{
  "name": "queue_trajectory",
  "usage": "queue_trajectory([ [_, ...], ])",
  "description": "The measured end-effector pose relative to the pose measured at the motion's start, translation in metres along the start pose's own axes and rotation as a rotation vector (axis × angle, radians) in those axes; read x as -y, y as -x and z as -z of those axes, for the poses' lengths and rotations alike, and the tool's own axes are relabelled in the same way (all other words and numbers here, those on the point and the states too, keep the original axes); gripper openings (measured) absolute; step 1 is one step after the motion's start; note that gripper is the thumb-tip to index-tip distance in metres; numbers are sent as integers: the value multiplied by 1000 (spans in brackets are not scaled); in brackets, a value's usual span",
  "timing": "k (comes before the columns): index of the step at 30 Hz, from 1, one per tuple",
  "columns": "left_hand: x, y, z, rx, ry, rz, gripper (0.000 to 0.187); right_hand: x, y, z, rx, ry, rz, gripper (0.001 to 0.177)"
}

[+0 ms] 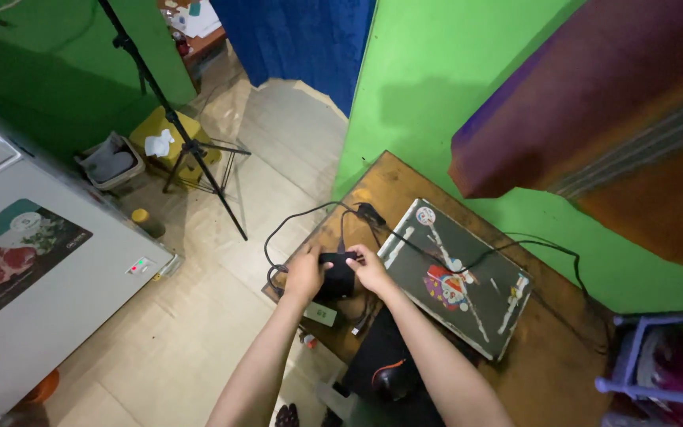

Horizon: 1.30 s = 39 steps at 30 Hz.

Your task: Untangle and neatly wrap a laptop charger power cable.

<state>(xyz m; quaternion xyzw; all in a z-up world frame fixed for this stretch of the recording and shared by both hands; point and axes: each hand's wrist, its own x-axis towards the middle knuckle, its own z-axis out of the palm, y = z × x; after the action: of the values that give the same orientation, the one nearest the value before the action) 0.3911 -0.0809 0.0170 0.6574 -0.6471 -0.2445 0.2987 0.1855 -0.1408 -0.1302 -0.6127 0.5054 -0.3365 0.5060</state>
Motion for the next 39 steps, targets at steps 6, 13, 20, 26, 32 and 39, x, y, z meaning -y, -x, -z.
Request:
queue_trajectory([
  [6, -15, 6, 16, -42, 111, -23, 26, 46, 18, 12, 40, -108, 57, 25],
  [13, -48, 26, 71, -42, 112, -62, 27, 15, 12, 46, -415, 18, 173, 18],
  [20, -36, 38, 77, -1, 28, -55, 25, 112, 59, 48, -172, 891, 1, 37],
  [26, -28, 35, 65, 10, 75, -8, 23, 109, 62, 39, 6, 1188, -73, 38],
  [32, -21, 23, 52, -24, 32, 22, 25, 79, 49, 45, -49, 1272, 51, 28],
  [39, -15, 12, 57, -62, 49, 160, 21, 123, 54, 48, 55, 1229, 55, 45],
])
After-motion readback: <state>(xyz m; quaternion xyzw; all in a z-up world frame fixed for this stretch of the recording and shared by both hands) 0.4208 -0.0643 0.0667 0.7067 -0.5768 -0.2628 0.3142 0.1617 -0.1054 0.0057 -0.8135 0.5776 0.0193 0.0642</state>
